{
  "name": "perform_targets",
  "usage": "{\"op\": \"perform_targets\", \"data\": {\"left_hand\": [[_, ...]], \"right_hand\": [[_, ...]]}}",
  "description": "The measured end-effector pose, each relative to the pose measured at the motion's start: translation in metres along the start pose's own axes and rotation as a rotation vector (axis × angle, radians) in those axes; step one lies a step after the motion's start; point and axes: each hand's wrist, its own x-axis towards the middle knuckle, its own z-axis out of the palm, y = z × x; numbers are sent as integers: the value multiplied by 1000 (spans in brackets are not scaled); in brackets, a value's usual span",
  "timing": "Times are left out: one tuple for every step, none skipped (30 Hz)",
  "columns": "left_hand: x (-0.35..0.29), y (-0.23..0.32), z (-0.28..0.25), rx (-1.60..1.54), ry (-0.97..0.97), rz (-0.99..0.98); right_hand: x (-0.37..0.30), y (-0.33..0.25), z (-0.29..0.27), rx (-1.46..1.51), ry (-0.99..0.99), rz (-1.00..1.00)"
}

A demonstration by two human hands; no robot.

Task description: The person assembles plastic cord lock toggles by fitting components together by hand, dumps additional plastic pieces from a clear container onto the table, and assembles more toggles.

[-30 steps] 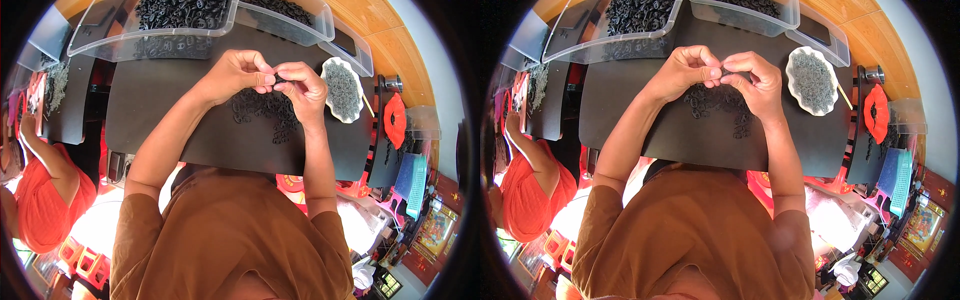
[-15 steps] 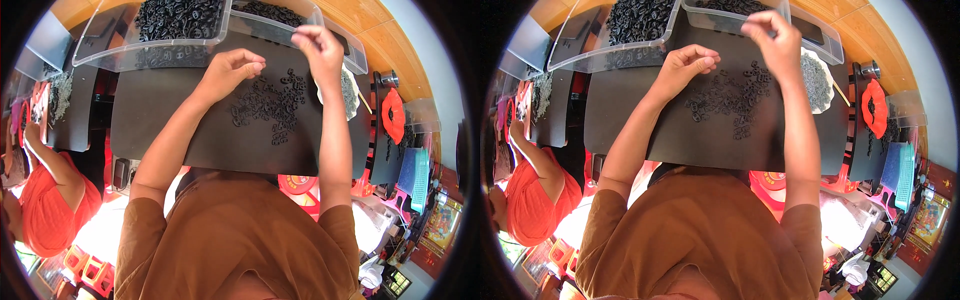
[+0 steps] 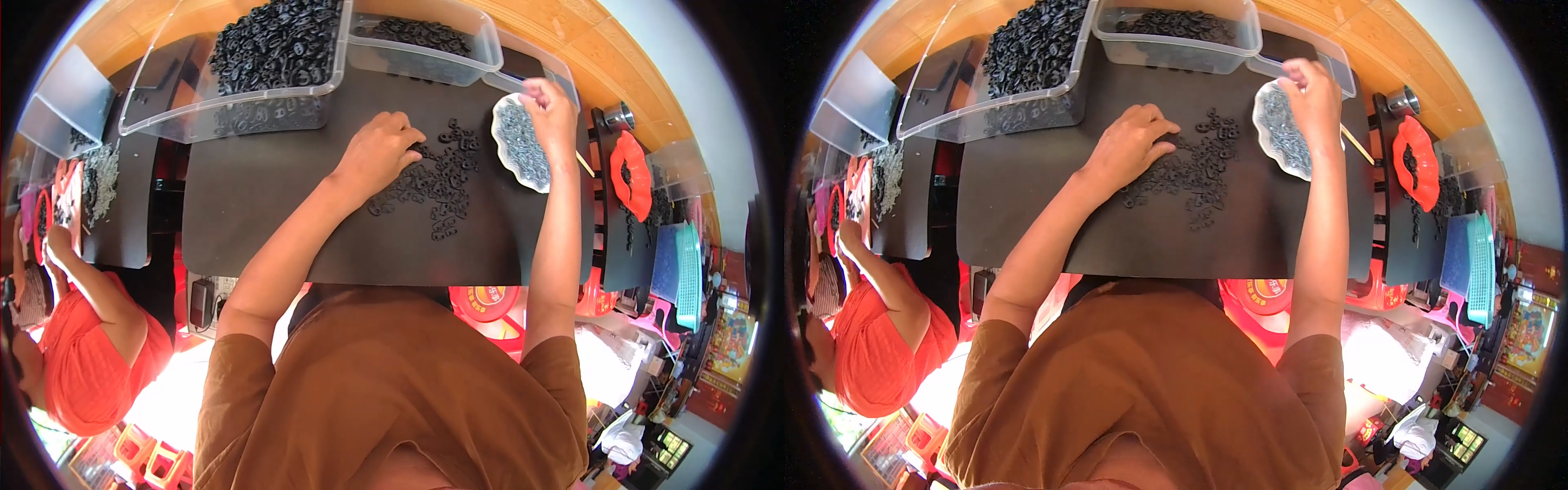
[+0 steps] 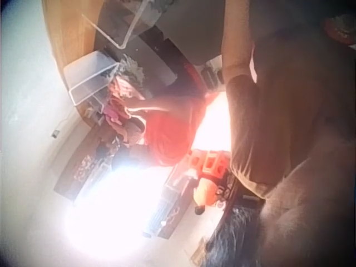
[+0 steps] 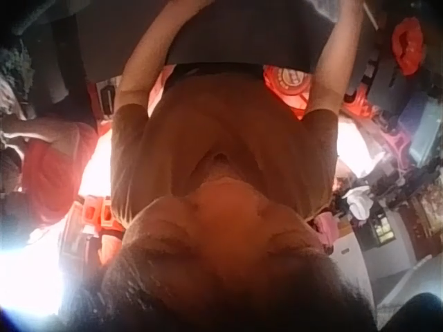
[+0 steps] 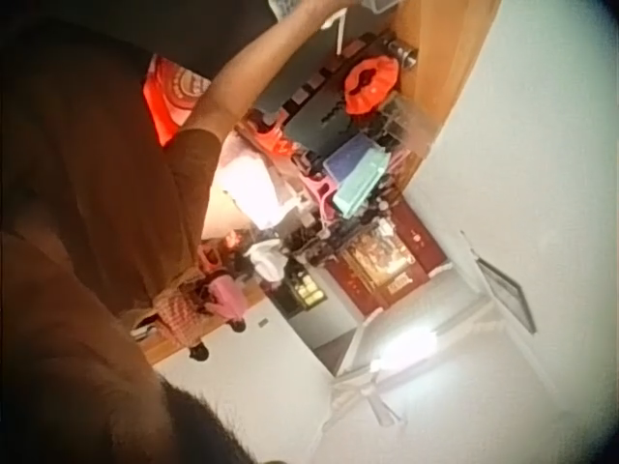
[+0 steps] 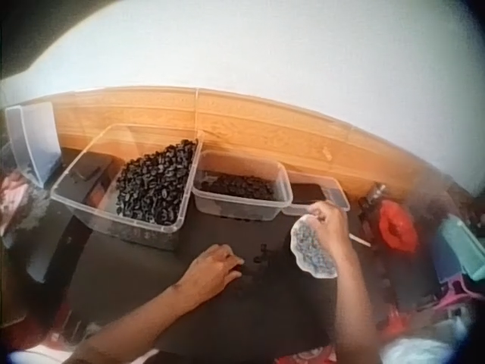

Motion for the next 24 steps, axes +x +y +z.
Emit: {"op": "perform_targets", "data": {"left_hand": [[3, 2, 3, 52, -14, -1], [4, 5, 3, 44, -16, 12], [4, 8, 2, 48, -51, -19], [4, 10, 1, 54, -85, -51], [5, 12, 2, 53, -86, -43], [5, 13, 2, 55, -112, -58], [6, 14, 2, 60, -137, -76], [6, 15, 2, 64, -137, -73], [7, 16, 2, 66, -154, -77], [8, 16, 2, 65, -173, -82], [8, 17, 1, 66, -173, -80], [8, 17, 1, 60, -186, -93], [8, 17, -1, 57, -198, -106], [9, 17, -1, 61, -198, -105], [9, 17, -1, 80, -189, -94], [9, 17, 0, 98, -181, -81], [10, 17, 1, 98, -181, -80], [12, 16, 2, 111, -200, -84], [12, 15, 1, 125, -217, -92], [13, 12, 1, 126, -215, -95], [14, 9, 1, 76, -211, -106], [13, 8, 0, 26, -208, -119], [13, 6, -1, 26, -207, -125], [12, 4, -2, -17, -212, -141]], "right_hand": [[-9, 12, -11, -40, -153, 60], [-17, 20, -18, -76, -306, 125], [-23, 27, -22, -85, -298, 131], [-27, 30, -24, -94, -350, 96], [-31, 33, -26, -101, -403, 59], [-35, 36, -26, -104, -397, 62], [-37, 36, -25, -128, -417, 63], [-38, 35, -25, -152, -438, 63], [-38, 36, -26, -104, -464, 128], [-37, 35, -26, -104, -462, 128], [-37, 35, -25, -138, -458, 123], [-37, 34, -24, -172, -455, 119], [-37, 31, -23, -169, -452, 117], [-37, 27, -22, -150, -396, 89], [-37, 24, -21, -132, -341, 61], [-37, 26, -20, -132, -339, 62], [-37, 28, -18, -153, -335, 5], [-37, 29, -16, -174, -332, -52], [-36, 28, -15, -172, -334, -55], [-36, 26, -15, -196, -356, -44], [-35, 24, -15, -220, -379, -33], [-35, 24, -15, -218, -383, -35], [-35, 24, -16, -209, -395, -19], [-34, 25, -17, -200, -407, -3]]}}
